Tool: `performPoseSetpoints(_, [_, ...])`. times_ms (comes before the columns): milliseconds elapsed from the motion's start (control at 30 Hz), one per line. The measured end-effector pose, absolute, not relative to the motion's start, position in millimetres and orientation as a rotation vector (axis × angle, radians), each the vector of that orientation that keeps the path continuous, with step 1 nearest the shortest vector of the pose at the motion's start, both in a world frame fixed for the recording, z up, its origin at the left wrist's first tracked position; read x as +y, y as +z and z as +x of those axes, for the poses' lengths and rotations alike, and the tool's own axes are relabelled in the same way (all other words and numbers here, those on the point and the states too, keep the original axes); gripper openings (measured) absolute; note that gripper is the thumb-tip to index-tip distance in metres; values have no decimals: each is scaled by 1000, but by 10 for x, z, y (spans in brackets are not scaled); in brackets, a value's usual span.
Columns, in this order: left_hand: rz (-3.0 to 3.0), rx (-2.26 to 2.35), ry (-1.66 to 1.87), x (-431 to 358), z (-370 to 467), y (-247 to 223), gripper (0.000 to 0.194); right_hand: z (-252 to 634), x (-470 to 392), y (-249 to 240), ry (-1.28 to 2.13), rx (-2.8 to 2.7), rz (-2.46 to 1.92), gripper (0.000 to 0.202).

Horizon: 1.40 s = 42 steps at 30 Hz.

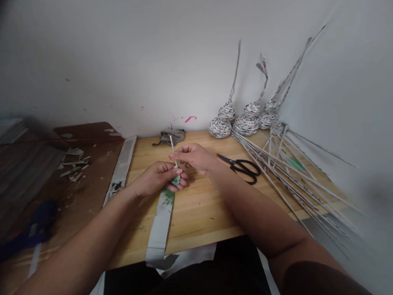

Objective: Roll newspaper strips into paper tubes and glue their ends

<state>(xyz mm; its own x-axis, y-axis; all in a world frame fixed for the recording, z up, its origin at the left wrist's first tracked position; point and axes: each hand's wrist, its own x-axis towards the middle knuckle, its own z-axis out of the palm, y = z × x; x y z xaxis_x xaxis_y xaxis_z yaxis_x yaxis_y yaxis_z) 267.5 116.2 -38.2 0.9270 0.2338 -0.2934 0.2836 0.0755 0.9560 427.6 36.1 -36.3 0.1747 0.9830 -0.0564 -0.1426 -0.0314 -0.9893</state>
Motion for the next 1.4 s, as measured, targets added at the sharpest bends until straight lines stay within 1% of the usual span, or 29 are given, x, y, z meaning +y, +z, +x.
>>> performPoseSetpoints(100, [1526,426,-63,1161,2672,-387,49,4268,365,-343,1144,-879,-1242,37])
performPoseSetpoints(267, [1520,449,-40,1155,2662,-373,47,4303,336,-301,1269,-990,-1232,36])
performPoseSetpoints(400, [1537,433,-36,1137,2664,-370,48,4286,357,-361,1229,-917,-1226,31])
performPoseSetpoints(600, [1526,456,-26,1144,2675,-374,45,4248,368,-369,1222,-857,-1203,34])
performPoseSetpoints(967, [1582,481,-13,1116,2684,-416,38,4216,379,-372,1069,-955,-1307,37])
performPoseSetpoints(1100, [1591,466,-19,1131,2684,-426,42,4224,364,-342,1029,-967,-1305,40])
performPoseSetpoints(1167, [1571,472,-16,1136,2683,-417,45,4249,348,-319,1102,-998,-1280,37])
performPoseSetpoints(1300, [1550,473,-13,1136,2683,-399,49,4299,341,-334,1257,-1077,-1247,39])
performPoseSetpoints(1400, [1565,484,-8,1136,2688,-404,46,4302,359,-377,1138,-1025,-1298,35])
